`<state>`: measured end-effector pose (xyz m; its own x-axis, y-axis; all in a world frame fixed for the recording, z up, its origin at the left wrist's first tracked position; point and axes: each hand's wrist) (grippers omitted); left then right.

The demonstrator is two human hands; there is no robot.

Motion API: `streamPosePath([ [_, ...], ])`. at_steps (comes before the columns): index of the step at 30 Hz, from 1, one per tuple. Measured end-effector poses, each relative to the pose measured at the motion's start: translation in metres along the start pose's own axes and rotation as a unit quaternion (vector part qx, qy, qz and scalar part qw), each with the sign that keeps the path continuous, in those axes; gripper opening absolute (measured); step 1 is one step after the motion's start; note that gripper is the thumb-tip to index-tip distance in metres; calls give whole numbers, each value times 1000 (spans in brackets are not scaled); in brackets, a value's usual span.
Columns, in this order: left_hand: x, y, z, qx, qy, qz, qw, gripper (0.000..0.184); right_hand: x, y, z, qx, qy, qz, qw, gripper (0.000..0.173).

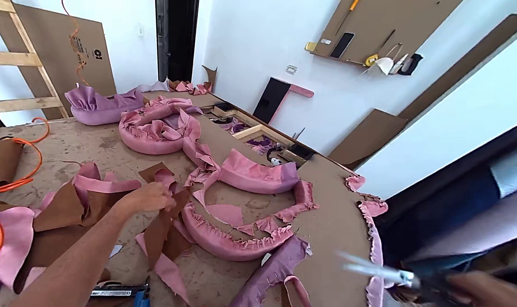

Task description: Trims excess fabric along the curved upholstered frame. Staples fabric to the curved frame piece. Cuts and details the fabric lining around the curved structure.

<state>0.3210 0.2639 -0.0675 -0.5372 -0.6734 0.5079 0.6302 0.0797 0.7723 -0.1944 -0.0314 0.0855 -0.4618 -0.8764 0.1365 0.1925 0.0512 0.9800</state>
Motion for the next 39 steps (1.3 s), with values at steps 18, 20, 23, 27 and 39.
streamPosePath([
  [18, 70, -40, -56, 133, 322, -32, 937, 32, -109, -48, -501, 75, 538, 60, 837, 60],
  [20, 67, -40, -56, 152, 301, -20, 941, 33, -142, -47, -530, 66, 580, 90, 807, 60],
  [23, 67, -54, -57, 211, 293, -12, 932, 35, -185, -49, -559, 60, 642, 130, 753, 63],
  [27, 58, -69, -52, 263, 247, -30, 932, 34, -223, -53, -572, 55, 692, 178, 697, 67],
  [39, 32, -70, -45, 308, 56, -151, 938, 29, -244, -42, -570, 72, 777, 192, 595, 28],
])
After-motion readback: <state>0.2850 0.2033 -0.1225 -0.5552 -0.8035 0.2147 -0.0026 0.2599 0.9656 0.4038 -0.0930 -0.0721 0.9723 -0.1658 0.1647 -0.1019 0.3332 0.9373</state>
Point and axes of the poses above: each hand's wrist, its own z-axis away from the middle knuckle, its own y-axis out of the back of the hand, x = y × z, and after that the axes turned 6 degrees about y, right-handed
